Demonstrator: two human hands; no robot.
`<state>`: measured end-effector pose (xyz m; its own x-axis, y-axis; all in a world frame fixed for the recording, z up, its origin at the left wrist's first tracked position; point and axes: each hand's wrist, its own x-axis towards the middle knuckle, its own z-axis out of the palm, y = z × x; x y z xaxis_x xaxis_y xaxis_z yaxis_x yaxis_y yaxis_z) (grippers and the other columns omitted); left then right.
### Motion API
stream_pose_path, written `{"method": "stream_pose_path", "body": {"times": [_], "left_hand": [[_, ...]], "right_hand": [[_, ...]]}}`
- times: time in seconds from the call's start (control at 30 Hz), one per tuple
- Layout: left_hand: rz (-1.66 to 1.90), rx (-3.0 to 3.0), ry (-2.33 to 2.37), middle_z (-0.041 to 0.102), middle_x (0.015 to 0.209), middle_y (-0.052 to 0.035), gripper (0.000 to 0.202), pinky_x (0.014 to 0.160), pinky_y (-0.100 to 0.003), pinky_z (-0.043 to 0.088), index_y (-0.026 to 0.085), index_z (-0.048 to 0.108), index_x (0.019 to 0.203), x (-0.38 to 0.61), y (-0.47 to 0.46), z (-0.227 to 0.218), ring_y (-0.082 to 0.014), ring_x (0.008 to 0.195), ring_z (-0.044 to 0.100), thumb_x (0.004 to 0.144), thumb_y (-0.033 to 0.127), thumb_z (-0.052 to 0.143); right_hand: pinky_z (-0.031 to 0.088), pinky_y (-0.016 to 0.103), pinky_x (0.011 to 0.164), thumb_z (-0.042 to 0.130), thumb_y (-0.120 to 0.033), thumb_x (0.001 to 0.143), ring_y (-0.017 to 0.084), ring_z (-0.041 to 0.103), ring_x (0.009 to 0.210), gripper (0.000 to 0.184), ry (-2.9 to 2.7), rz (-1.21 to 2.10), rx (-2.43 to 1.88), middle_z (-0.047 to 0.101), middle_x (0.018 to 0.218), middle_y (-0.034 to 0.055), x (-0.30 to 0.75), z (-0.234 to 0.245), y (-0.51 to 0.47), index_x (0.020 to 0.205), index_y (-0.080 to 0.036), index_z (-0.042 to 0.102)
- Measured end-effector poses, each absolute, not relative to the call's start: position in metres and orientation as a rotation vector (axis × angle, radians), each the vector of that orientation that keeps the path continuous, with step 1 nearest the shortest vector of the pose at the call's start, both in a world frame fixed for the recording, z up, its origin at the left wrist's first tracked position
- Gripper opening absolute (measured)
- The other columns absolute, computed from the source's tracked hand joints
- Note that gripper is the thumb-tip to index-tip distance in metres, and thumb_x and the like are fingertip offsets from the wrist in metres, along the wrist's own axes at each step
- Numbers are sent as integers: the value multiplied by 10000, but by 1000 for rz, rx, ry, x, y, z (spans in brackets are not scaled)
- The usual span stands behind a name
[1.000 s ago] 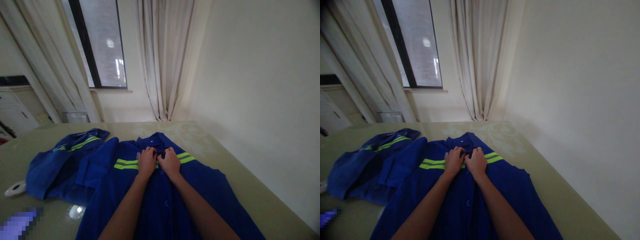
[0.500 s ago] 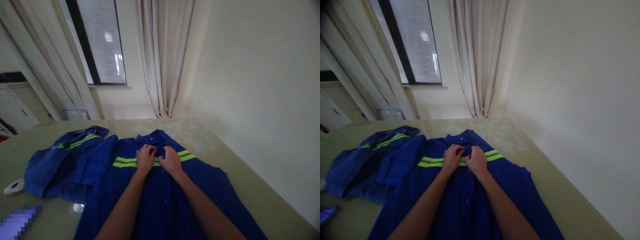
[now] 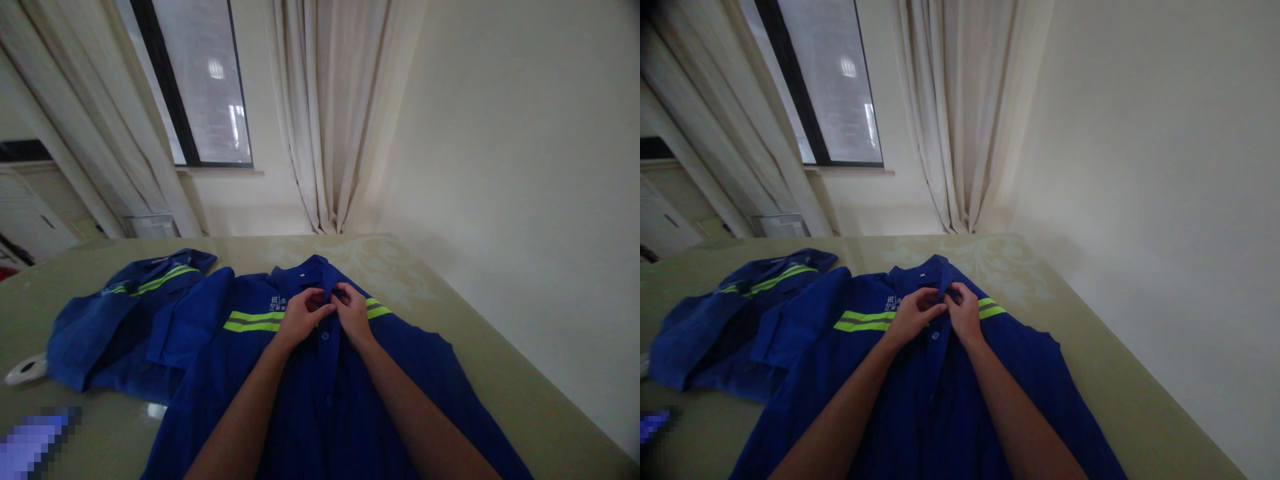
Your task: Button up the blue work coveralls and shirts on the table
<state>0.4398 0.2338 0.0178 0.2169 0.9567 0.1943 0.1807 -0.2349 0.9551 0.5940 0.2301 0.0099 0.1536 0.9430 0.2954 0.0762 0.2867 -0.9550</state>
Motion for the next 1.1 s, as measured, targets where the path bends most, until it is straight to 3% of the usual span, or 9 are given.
{"method": "stream_pose_path", "body": {"times": [0.13,0.3,0.4,0.53,0.7,0.87,0.97,1.1], "left_hand": [[1054,1414,953,764,857,-63,405,710,-296,538,156,762,951,438,237,16,-194,764,684,773,520,750],[1017,1331,912,754,832,-66,478,610,-259,529,145,737,1043,436,235,16,-169,695,680,804,558,703],[1070,1328,938,745,823,-52,494,614,-246,520,151,712,1102,438,236,14,-166,716,674,813,551,685],[1163,1374,1034,712,731,-10,467,532,-229,459,162,682,1174,444,240,12,-143,595,611,862,505,626],[1254,1512,1140,709,733,-11,337,540,-236,428,161,739,1009,446,239,16,-149,598,594,879,454,636],[1131,1870,1157,759,885,-18,319,733,-260,519,217,768,1014,440,238,22,-181,809,677,981,412,519],[1087,1986,1414,745,984,-58,314,889,-315,513,213,766,1026,432,241,17,-210,946,675,1004,307,467],[1066,1991,1676,670,1097,-125,270,986,-407,451,180,736,1144,428,241,9,-280,1052,618,933,252,582]], "right_hand": [[575,339,714,678,-454,815,233,720,769,295,-1194,754,-1161,767,862,60,595,9,233,935,-189,728],[549,350,811,604,-407,894,226,700,866,261,-1294,519,-1164,761,932,71,594,11,230,944,-195,748],[526,323,762,580,-362,916,207,673,825,243,-1355,428,-1173,743,920,63,594,14,226,962,-201,757],[487,294,664,567,-278,879,181,616,710,205,-1444,400,-1187,713,859,42,592,18,222,903,-216,761],[495,305,704,555,-275,863,197,644,769,216,-1473,378,-1194,712,851,49,590,21,220,864,-211,762],[481,318,679,636,-474,847,211,626,712,304,-1316,404,-1347,712,778,50,592,17,226,827,-184,726],[439,317,633,648,-463,788,203,579,640,279,-1288,355,-1467,672,698,36,593,14,232,738,-191,684],[400,307,600,613,-479,802,187,532,587,296,-1304,346,-1484,624,628,10,594,10,236,676,-213,642]]}}
